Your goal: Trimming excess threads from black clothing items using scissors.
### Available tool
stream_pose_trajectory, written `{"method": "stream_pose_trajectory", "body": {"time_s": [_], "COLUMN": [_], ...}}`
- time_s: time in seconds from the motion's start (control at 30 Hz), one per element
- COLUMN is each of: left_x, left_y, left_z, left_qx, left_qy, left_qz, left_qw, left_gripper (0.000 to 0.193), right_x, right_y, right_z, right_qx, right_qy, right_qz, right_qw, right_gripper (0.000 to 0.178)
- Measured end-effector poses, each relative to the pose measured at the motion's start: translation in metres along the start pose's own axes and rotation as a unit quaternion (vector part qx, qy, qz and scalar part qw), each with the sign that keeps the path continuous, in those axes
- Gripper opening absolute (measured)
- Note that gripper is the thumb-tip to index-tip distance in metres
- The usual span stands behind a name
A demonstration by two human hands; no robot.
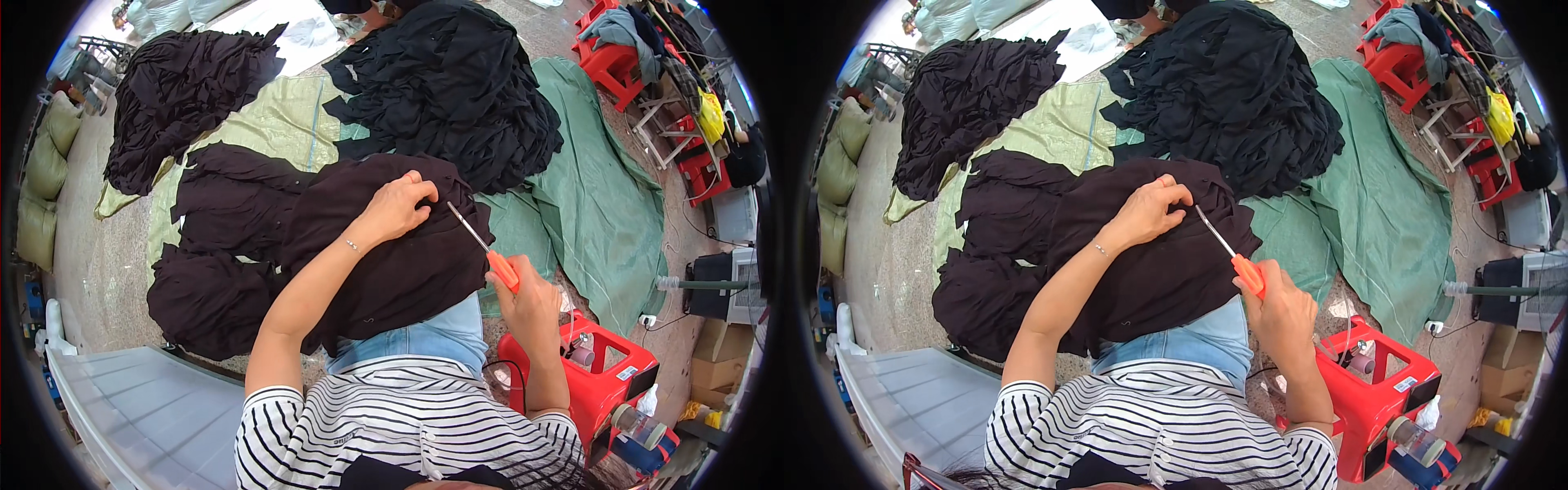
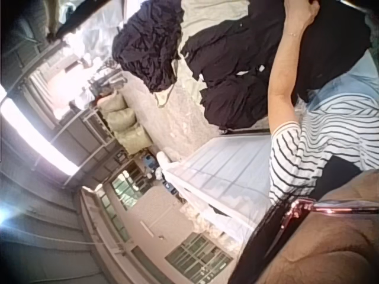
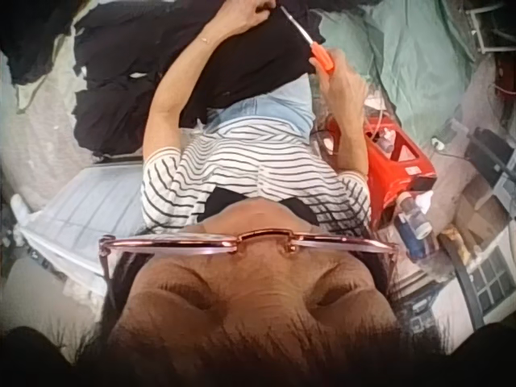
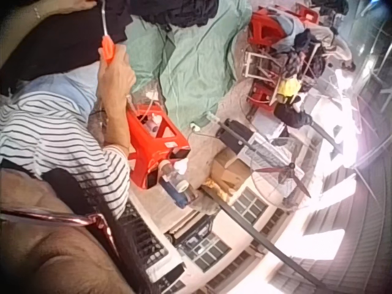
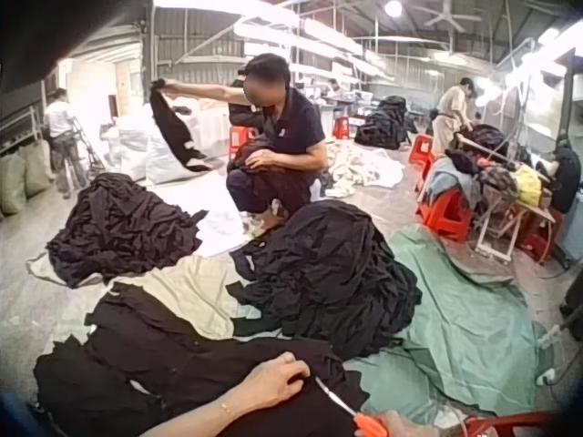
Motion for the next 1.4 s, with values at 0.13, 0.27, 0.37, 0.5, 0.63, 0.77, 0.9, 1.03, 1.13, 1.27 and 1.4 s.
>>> {"method": "stream_pose_trajectory", "body": {"time_s": [0.13, 0.27, 0.37, 0.5, 0.63, 0.77, 0.9, 1.03, 1.13, 1.27, 1.4], "left_x": [-0.002, 0.0, -0.002, -0.004, 0.003, -0.001, -0.015, -0.024, 0.0, 0.042, 0.043], "left_y": [0.001, 0.0, 0.0, 0.0, -0.023, -0.053, -0.071, -0.066, -0.041, 0.012, 0.013], "left_z": [0.009, 0.008, 0.007, 0.01, -0.004, 0.005, 0.025, 0.023, 0.003, -0.03, -0.035], "left_qx": [0.026, 0.03, 0.025, 0.023, -0.008, -0.032, -0.131, -0.016, 0.053, -0.147, -0.255], "left_qy": [0.021, 0.122, 0.122, 0.118, 0.147, 0.01, -0.093, 0.03, 0.148, 0.129, -0.014], "left_qz": [-0.019, -0.085, -0.1, -0.094, -0.119, -0.07, -0.06, -0.064, -0.063, -0.058, -0.148], "left_qw": [0.999, 0.988, 0.987, 0.988, 0.982, 0.997, 0.985, 0.997, 0.986, 0.979, 0.956], "left_gripper": [0.015, 0.013, 0.014, 0.014, 0.019, 0.03, 0.016, 0.012, 0.01, 0.015, 0.032], "right_x": [0.001, 0.001, 0.001, 0.005, 0.015, 0.027, 0.028, 0.026, 0.031, 0.022, -0.001], "right_y": [-0.003, -0.005, -0.007, -0.006, -0.009, -0.017, -0.026, -0.024, -0.014, 0.021, 0.053], "right_z": [-0.003, -0.003, -0.001, 0.005, 0.001, 0.001, 0.006, 0.007, 0.008, 0.0, 0.006], "right_qx": [-0.025, -0.057, -0.072, -0.055, -0.014, 0.005, -0.008, -0.014, -0.001, -0.04, -0.079], "right_qy": [0.029, 0.054, 0.052, 0.026, 0.028, 0.047, 0.059, 0.029, 0.009, -0.08, -0.131], "right_qz": [-0.009, -0.018, -0.024, -0.015, 0.017, 0.028, 0.025, 0.025, 0.042, 0.084, 0.051], "right_qw": [0.999, 0.997, 0.996, 0.998, 0.999, 0.998, 0.998, 0.999, 0.999, 0.992, 0.987], "right_gripper": [0.032, 0.034, 0.036, 0.031, 0.032, 0.032, 0.033, 0.034, 0.032, 0.026, 0.025]}}
Point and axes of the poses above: each hand's wrist, its own y-axis away from the middle knuckle, its own z-axis out of the palm, x = y × z, the point moved 2 cm from there along -y, towards the middle knuckle, and after that the axes turned 6 degrees about y, right-handed, at the moved point
